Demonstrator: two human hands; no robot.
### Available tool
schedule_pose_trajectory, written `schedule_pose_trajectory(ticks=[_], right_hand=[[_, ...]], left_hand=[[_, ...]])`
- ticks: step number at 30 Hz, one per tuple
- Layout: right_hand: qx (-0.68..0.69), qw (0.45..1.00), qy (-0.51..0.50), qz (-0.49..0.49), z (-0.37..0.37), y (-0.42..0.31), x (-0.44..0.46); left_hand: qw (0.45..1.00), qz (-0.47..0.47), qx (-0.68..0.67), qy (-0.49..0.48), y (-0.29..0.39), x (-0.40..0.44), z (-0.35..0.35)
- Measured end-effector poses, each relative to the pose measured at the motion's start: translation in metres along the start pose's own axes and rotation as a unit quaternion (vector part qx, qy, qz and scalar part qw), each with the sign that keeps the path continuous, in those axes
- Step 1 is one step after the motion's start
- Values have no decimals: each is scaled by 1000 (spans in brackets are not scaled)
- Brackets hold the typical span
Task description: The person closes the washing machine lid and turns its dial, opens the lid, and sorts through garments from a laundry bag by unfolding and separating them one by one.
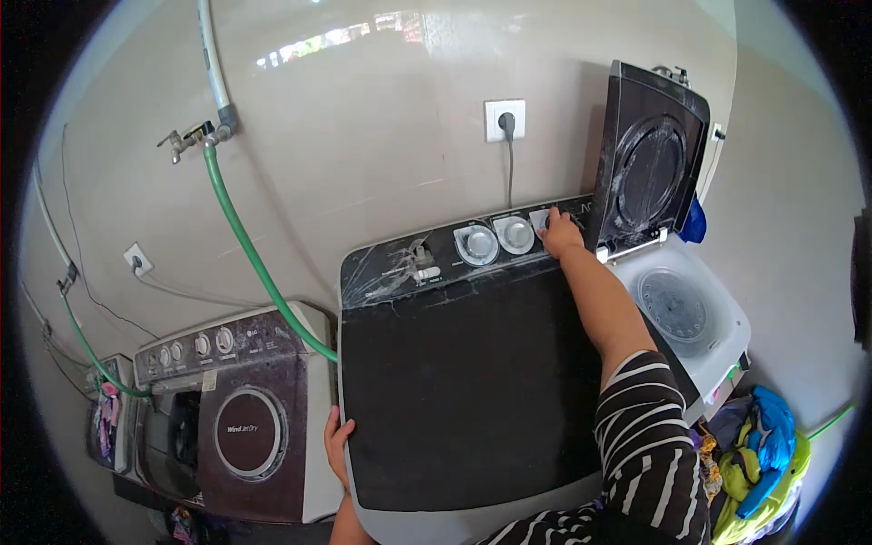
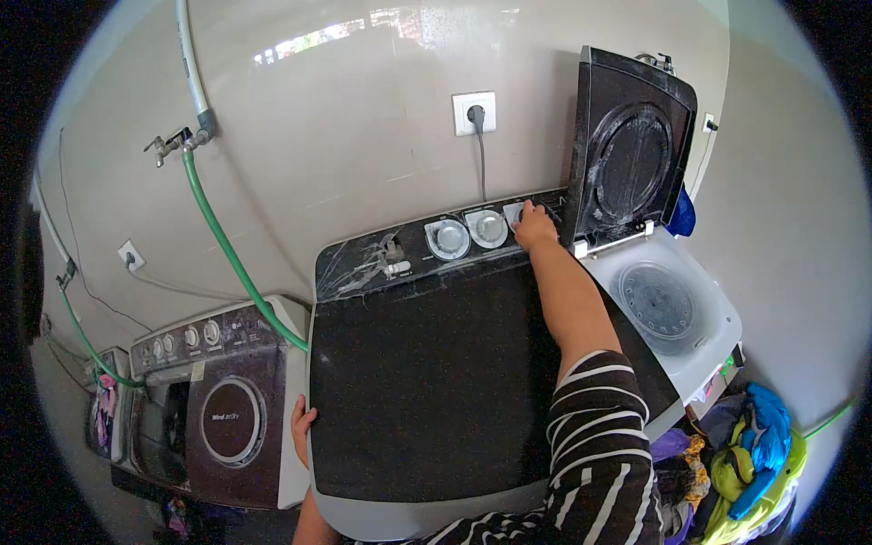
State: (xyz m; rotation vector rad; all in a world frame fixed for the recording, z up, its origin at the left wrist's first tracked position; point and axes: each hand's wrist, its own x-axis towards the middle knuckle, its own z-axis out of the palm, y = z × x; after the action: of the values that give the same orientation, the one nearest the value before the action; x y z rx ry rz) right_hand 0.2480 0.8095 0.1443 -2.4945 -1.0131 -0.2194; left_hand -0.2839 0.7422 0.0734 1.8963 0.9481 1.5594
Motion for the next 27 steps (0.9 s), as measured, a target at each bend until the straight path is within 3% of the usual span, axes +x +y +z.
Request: schedule_pose_trajectory(ticks=[14,20,27], right_hand=[[-41,998,23,46,-3,-10,-6],[-38,996,44,65,0,-12,-4],[14,987,53,151,1,-17,-4]], left_hand=[[999,-4,-36,15,1,-1,5],[1000,2,8,-2,4,0,2],[1000,-4,-3,-2,3,-1,2]])
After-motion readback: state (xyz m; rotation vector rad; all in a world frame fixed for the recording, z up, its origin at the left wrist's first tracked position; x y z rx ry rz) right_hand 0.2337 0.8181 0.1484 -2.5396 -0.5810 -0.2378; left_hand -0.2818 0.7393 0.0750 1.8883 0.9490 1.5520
